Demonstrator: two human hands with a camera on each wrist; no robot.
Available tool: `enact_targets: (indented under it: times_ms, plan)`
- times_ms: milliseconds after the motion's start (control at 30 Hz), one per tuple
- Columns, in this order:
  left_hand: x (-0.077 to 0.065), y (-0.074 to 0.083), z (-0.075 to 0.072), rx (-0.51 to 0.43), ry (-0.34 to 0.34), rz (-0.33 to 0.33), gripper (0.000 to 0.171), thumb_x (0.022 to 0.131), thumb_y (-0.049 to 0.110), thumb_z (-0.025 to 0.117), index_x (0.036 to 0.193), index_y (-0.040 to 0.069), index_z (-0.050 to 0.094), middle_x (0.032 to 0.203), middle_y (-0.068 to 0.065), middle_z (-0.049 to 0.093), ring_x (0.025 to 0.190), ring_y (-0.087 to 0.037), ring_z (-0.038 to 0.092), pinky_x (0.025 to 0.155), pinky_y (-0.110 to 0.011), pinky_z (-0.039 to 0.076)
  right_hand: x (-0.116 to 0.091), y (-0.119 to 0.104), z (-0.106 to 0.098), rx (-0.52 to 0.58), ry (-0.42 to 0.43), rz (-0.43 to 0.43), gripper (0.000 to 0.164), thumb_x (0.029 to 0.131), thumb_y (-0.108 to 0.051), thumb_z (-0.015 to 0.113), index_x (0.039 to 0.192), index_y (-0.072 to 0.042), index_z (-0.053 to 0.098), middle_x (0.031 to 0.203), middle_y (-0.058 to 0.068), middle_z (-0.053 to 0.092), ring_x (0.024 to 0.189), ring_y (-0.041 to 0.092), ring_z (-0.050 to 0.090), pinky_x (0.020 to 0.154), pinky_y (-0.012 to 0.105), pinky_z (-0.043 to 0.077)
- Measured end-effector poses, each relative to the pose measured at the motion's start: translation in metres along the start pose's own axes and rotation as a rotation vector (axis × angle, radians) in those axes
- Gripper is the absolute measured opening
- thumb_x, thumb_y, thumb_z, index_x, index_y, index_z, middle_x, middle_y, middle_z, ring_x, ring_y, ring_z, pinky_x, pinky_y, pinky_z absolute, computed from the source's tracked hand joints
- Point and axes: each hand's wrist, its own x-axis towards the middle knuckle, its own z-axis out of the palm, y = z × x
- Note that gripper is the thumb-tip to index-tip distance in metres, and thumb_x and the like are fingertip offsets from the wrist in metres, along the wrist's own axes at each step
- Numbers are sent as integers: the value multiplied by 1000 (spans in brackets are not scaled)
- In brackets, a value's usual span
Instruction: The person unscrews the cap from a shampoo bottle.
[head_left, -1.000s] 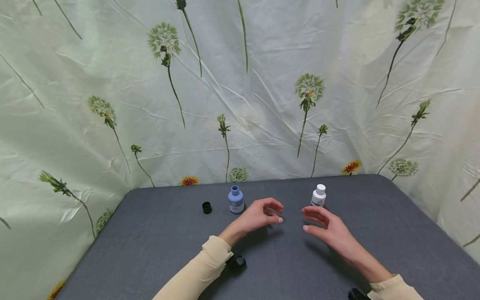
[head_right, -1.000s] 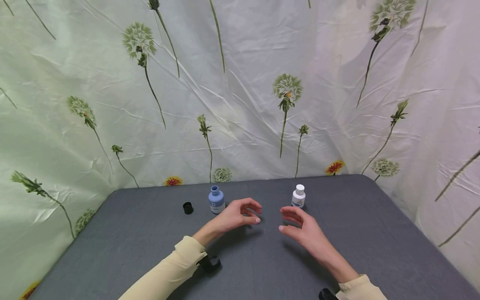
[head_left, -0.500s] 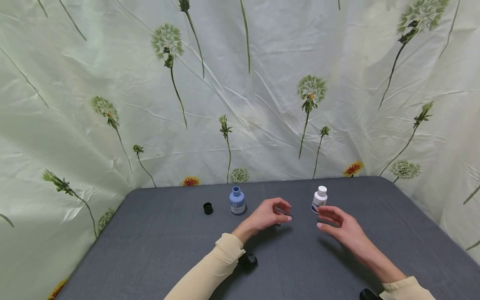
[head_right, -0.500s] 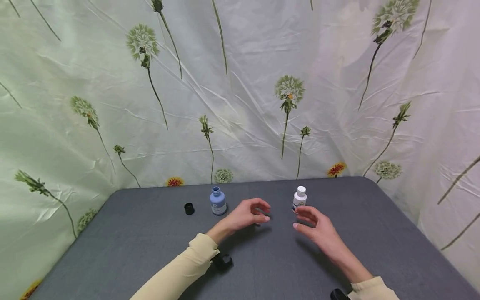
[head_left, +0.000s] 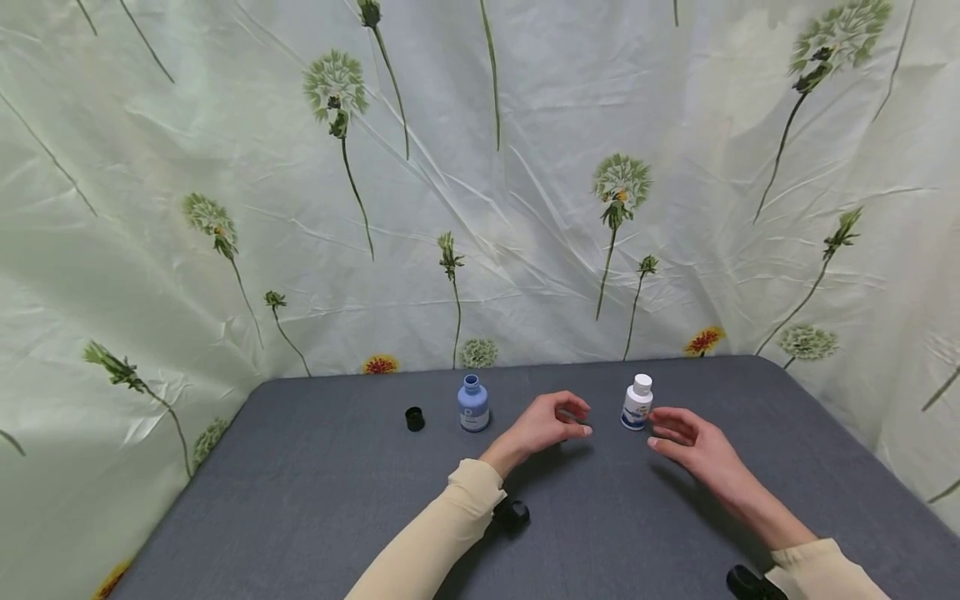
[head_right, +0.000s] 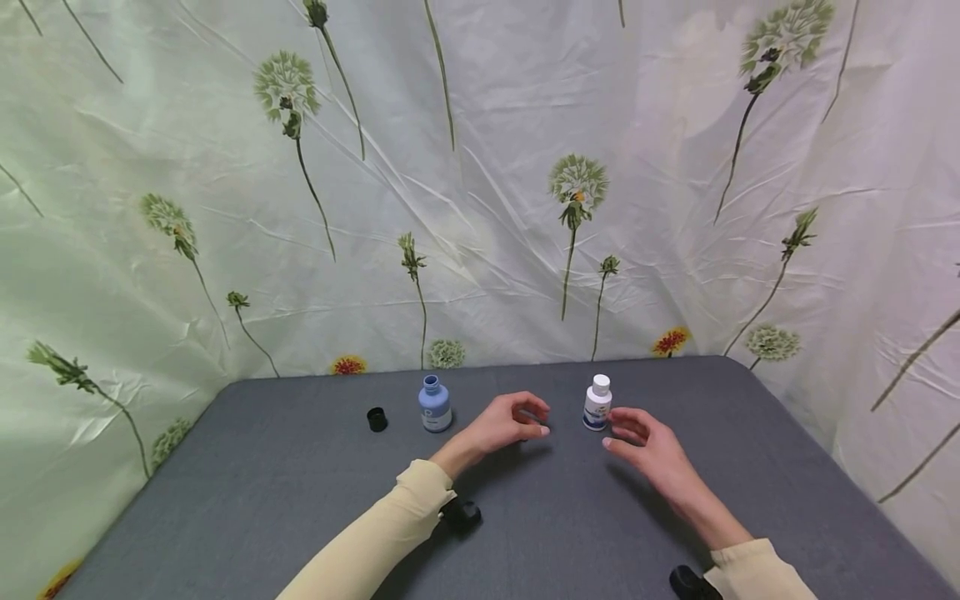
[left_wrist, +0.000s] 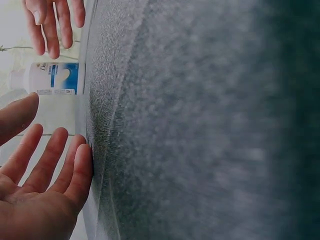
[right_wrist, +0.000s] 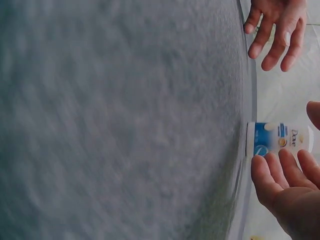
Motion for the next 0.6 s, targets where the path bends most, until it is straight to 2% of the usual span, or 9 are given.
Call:
enact_targets:
  times_ms: [100, 300, 600]
  plan:
    - [3, 0, 0, -2, 1, -14, 34, 87, 10, 75, 118, 2, 66, 109, -7, 68, 89, -11, 63, 70, -27, 50, 3, 1, -3, -5, -6, -3, 53, 95, -13, 66, 138, 9, 43, 137, 31, 50, 124, 42, 51, 82, 18, 48]
    - [9, 4, 1, -48, -3, -31, 35, 87, 9, 74, 119, -1, 64, 111, -10, 67, 85, -9, 63, 68, -26, 50, 10, 4, -8, -48, -13, -5, 54, 95, -14, 67, 138, 9, 43, 136, 31, 50, 124, 44, 51, 80, 20, 49]
    - [18, 6, 2, -57, 40, -51, 32, 86, 5, 74, 117, -1, 65, 109, -11, 67, 82, -10, 62, 66, -27, 49, 23, 7, -8, -60, -33, 0, 56, 95, -16, 66, 139, 10, 42, 137, 33, 48, 125, 45, 50, 89, 37, 52]
